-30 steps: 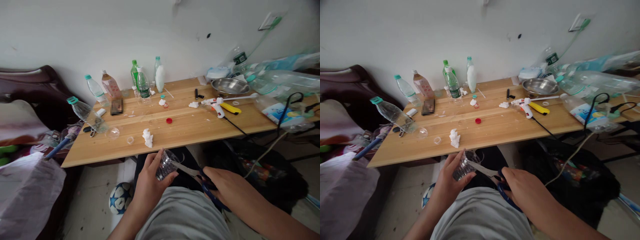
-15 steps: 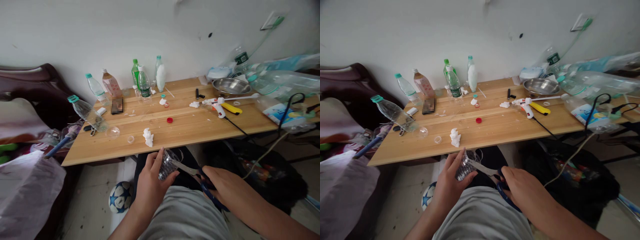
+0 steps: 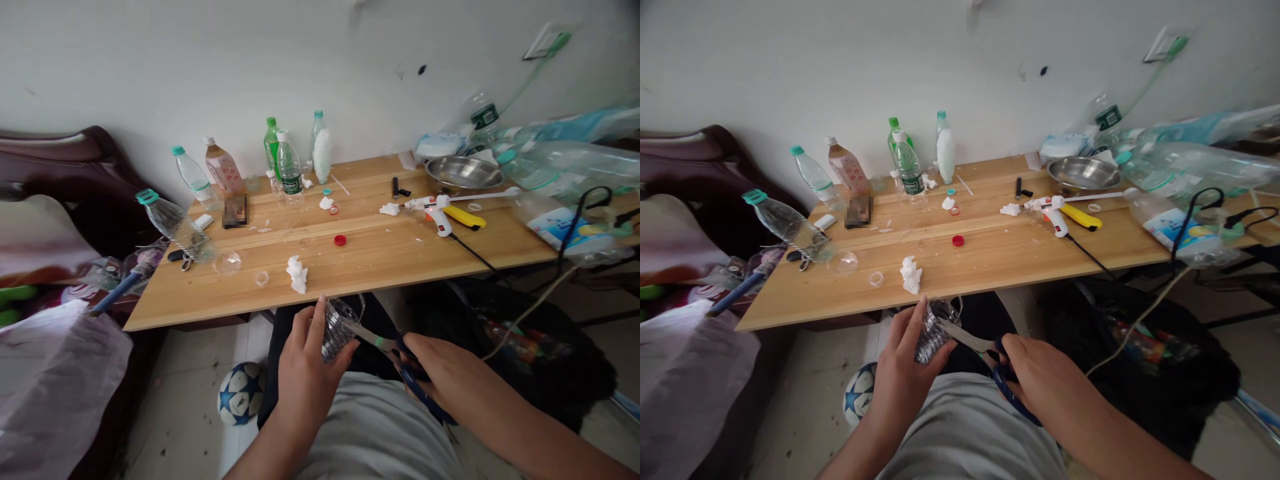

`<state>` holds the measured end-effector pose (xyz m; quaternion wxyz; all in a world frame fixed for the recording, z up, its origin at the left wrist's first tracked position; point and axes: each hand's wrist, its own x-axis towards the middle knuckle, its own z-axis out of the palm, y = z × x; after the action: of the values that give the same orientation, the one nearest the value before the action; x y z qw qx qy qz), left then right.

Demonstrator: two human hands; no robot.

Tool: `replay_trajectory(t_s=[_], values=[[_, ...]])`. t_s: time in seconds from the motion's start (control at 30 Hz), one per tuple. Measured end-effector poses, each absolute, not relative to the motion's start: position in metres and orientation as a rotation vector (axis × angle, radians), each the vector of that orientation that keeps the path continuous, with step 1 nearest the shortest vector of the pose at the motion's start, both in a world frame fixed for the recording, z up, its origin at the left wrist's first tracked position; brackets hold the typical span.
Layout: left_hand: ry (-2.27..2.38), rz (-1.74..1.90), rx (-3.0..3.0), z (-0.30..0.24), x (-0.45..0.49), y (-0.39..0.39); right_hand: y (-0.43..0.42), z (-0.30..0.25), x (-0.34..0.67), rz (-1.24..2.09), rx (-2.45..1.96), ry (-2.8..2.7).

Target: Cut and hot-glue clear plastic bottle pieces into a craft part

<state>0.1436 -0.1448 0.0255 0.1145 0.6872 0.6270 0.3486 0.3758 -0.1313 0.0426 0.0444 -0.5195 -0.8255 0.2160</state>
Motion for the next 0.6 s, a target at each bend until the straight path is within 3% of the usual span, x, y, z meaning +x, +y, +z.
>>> replay_trajectory(t_s=[0.6], values=[[1.846,0.953,2.01,0.025,0.147,-0.147,-0.134,0.032,0.378,0.621,-1.483,-2.514]])
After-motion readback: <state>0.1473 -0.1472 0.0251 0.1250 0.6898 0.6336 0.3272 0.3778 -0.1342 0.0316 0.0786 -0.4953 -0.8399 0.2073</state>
